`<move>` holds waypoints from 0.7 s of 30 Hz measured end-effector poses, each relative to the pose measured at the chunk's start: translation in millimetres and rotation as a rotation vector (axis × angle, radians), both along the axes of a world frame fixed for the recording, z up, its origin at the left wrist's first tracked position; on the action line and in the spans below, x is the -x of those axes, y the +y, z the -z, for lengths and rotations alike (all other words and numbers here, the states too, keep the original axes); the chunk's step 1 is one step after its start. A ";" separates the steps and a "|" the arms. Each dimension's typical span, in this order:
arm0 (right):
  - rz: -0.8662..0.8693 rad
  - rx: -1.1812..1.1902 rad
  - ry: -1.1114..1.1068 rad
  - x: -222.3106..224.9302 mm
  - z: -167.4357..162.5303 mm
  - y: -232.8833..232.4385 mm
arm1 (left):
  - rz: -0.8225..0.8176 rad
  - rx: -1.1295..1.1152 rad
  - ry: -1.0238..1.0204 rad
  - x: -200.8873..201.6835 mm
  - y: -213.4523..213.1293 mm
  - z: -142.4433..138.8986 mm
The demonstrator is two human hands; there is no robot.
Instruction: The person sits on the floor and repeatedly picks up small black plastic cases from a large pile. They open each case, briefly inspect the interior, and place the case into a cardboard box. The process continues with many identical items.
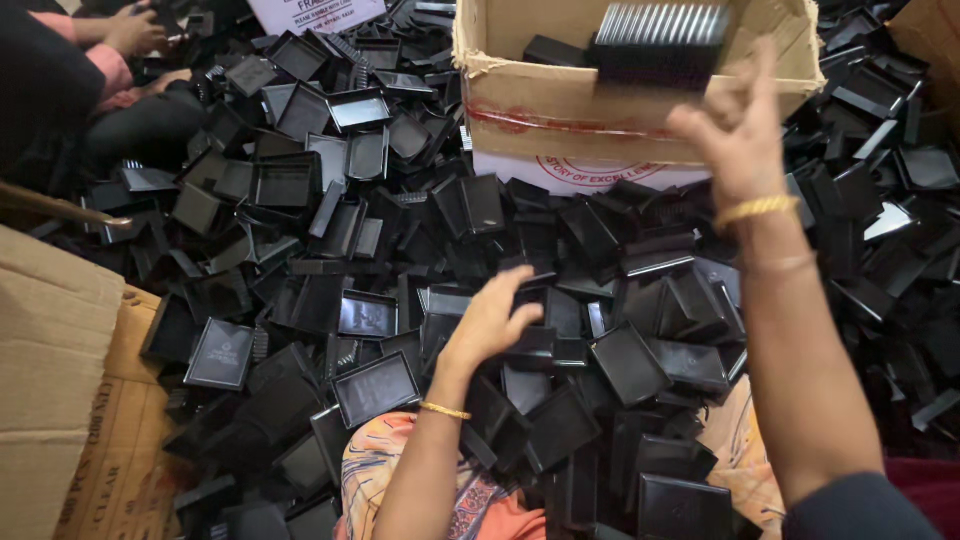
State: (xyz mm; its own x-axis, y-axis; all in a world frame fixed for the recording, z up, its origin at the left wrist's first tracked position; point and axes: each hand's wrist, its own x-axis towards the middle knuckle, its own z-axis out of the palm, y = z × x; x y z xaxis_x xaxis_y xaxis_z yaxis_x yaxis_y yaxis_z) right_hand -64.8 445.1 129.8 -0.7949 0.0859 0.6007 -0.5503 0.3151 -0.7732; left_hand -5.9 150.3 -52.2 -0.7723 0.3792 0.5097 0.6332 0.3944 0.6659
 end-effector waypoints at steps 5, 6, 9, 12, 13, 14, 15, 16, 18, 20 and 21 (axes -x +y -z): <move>0.071 -0.984 -0.456 -32.3 24.6 -17.4 | 0.220 0.672 -0.547 -0.8 -1.4 7.7; 0.009 -1.126 -0.468 -56.8 51.9 -25.5 | 0.243 0.699 -0.575 -1.4 -0.9 6.0; 0.006 -1.398 -0.755 -118.5 131.3 -43.8 | 0.256 0.732 -0.516 -5.3 0.1 -3.8; 0.083 -1.382 -0.673 -144.9 163.7 -33.4 | 0.121 0.591 -0.428 -9.9 -5.2 -14.9; 0.104 -1.387 -0.666 -148.1 163.4 -28.7 | 0.078 0.435 -0.449 -10.1 -7.9 -17.9; 0.065 -1.226 -0.613 -148.6 157.6 -22.9 | 0.036 0.280 -0.468 -9.4 -11.1 -20.0; 0.031 -1.064 -0.554 -146.0 148.4 -17.6 | -0.006 0.124 -0.481 -7.8 -13.8 -21.5; 0.000 -0.903 -0.491 -142.6 138.2 -15.0 | 0.015 -0.023 -0.478 -5.7 -15.6 -22.1; 0.061 -0.620 -0.409 -138.4 118.9 -14.2 | 0.055 -0.322 -0.470 -1.4 -17.1 -21.0; 0.335 -0.747 -0.264 -132.2 107.2 -18.3 | 0.026 -0.494 -0.365 2.1 -16.6 -18.3; 0.583 -1.009 -0.151 -127.2 107.5 -24.6 | 0.011 -0.578 -0.314 3.1 -16.2 -16.8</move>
